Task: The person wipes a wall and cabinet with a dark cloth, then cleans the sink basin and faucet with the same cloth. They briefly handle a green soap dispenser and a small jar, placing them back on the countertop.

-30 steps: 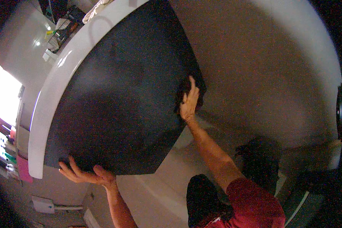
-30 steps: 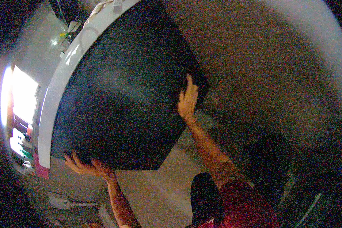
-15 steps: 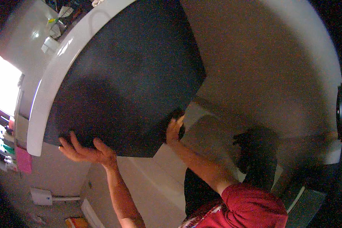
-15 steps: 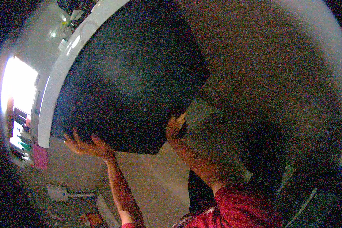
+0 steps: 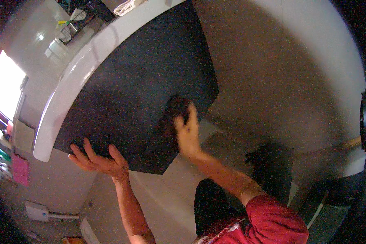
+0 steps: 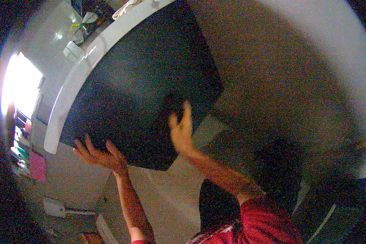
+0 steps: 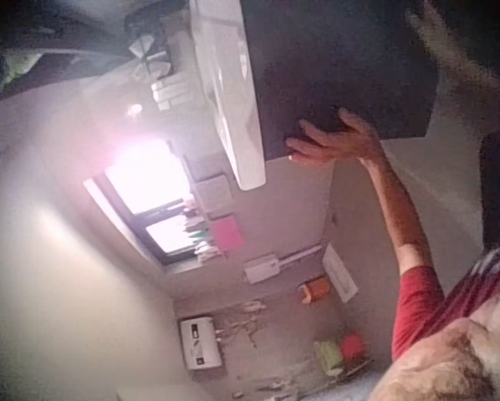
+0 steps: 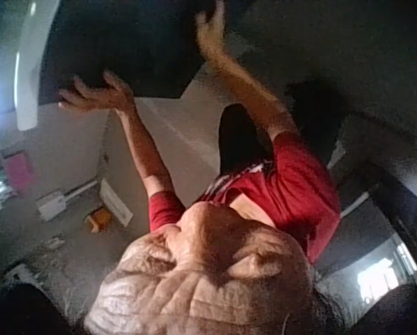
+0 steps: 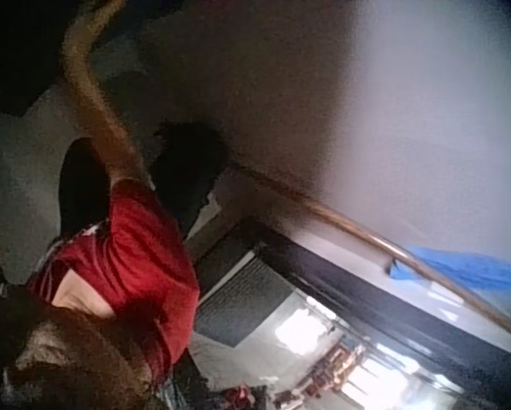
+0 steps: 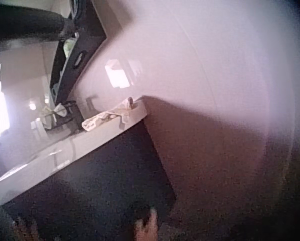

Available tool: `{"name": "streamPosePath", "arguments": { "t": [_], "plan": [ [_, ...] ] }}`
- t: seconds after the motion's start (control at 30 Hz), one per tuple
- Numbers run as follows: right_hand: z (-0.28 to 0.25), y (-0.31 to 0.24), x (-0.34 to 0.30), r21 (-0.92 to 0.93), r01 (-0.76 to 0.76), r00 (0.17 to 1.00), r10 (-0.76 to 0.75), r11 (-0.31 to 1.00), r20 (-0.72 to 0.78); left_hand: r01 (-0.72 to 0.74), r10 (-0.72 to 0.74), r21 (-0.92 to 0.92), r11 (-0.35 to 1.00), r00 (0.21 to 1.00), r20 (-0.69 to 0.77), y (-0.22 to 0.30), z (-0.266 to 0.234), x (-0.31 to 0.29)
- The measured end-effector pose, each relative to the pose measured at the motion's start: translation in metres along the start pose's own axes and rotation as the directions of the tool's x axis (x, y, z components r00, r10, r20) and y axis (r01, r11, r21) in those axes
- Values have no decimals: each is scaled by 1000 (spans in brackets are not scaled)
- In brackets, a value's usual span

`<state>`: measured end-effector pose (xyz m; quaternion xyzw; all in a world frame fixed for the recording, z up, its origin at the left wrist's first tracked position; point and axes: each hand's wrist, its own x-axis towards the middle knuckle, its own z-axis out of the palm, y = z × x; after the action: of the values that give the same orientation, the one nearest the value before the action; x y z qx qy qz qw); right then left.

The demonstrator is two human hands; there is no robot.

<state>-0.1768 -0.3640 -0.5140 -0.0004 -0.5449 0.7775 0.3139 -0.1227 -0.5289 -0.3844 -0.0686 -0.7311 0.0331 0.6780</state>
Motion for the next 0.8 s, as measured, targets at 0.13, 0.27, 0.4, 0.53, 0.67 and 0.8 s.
{"name": "streamPosePath", "arguments": {
  "t": [0.13,0.27,0.4,0.53,0.67,0.8],
  "plan": [
    [-54,45,65,-272,-137,953,53,952,-297,-20,19,21,1000,1000,17,24,-15,-13],
    [-46,71,-13,-219,-238,917,145,946,-372,8,-10,36,999,998,61,32,-39,-19],
    [-2,46,-104,-452,143,959,-236,881,-158,-11,7,31,999,994,108,22,-49,-20],
    [20,5,-134,-477,614,789,-483,629,379,-69,57,73,995,986,157,4,-57,-16],
    [26,-5,-91,-341,862,506,-616,375,603,-126,104,103,987,976,191,-9,-60,-22],
    [11,1,4,-371,844,537,-611,388,581,-92,76,76,993,978,195,-18,-46,-34]
  ]
}}
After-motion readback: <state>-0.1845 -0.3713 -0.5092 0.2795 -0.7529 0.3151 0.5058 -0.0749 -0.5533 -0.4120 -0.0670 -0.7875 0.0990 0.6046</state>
